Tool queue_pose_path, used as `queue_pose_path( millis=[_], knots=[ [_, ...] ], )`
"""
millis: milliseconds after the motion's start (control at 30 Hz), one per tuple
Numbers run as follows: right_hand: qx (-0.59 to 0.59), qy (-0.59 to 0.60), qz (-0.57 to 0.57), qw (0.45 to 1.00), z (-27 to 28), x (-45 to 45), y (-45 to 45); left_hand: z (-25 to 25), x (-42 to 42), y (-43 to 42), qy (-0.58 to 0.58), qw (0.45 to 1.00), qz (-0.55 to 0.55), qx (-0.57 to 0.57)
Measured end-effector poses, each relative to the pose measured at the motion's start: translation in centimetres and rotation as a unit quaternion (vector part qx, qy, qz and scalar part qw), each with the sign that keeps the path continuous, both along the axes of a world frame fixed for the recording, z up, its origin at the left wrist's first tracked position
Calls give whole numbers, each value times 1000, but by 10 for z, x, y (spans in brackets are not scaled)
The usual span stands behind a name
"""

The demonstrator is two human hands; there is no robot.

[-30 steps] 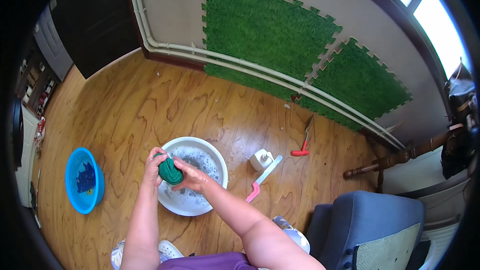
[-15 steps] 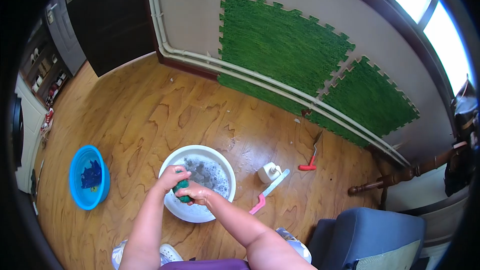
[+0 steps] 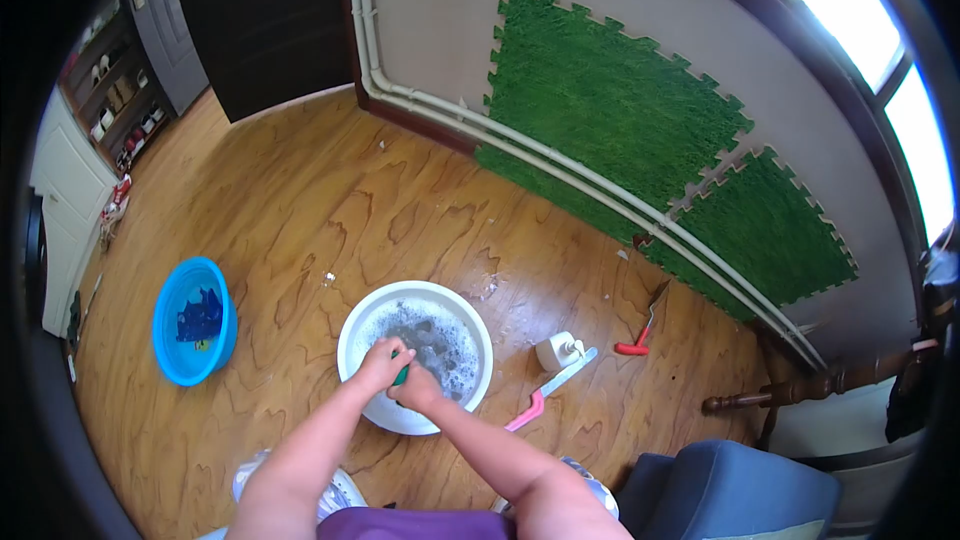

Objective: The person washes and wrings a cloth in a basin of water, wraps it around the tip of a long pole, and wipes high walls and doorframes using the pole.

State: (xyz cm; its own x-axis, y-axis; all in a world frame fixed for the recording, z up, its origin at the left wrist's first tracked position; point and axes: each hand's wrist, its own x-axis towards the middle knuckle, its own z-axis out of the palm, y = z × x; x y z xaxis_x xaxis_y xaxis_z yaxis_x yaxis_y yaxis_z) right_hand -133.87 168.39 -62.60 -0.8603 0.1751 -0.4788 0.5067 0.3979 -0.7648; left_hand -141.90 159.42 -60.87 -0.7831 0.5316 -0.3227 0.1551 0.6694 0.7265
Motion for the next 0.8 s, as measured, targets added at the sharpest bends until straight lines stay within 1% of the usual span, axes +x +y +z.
queue_pose_path(
  millis=[33,67,100,133,167,233,267,300,333,367,400,433,500,567,600,633,667,700,733,767,800],
  knots=[
    [-2,-7,4,1000,19,8,11,27,5,-2,-11,1000,-11,-16],
    [-99,-29,-36,994,55,18,25,55,11,-10,27,998,-49,1],
    [-196,-48,-69,977,82,21,34,87,13,-21,72,994,-81,16],
    [-209,-43,-77,974,91,23,39,116,14,-31,117,985,-125,-14],
    [-220,-40,-90,971,99,34,44,133,21,-36,117,985,-125,-13],
    [-297,68,-135,943,134,59,47,155,30,-52,241,956,-151,-70],
    [-312,76,-160,934,150,75,45,160,38,-63,240,957,-148,-71],
    [-322,79,-187,925,155,84,46,156,47,-75,186,978,-95,-27],
    [-320,76,-190,925,148,85,49,153,49,-82,131,990,-46,15],
    [-345,35,-189,919,143,84,53,157,44,-84,132,990,-46,16],
    [-371,-23,-199,907,129,93,52,150,46,-87,111,991,-59,34],
    [-339,-34,-186,922,120,92,54,149,41,-85,105,990,-71,56],
    [-249,23,-114,962,137,83,54,153,39,-82,109,988,-96,61],
    [-253,43,-129,958,134,87,56,158,38,-81,84,992,-75,57],
    [-261,64,-114,956,125,86,52,157,38,-81,96,991,-86,40],
    [-151,86,-87,981,125,88,46,156,32,-74,90,987,-123,49],
    [-109,114,-91,983,136,91,48,157,35,-69,46,989,-131,60],
    [-74,141,-57,986,133,90,43,143,47,-80,9,993,-101,64],
    [-55,162,-51,984,136,90,37,134,47,-82,6,991,-118,65],
    [-92,146,-47,984,149,91,35,133,43,-78,-24,990,-121,63],
    [-95,139,-31,985,144,93,32,117,49,-86,-50,992,-100,57]
  ],
)
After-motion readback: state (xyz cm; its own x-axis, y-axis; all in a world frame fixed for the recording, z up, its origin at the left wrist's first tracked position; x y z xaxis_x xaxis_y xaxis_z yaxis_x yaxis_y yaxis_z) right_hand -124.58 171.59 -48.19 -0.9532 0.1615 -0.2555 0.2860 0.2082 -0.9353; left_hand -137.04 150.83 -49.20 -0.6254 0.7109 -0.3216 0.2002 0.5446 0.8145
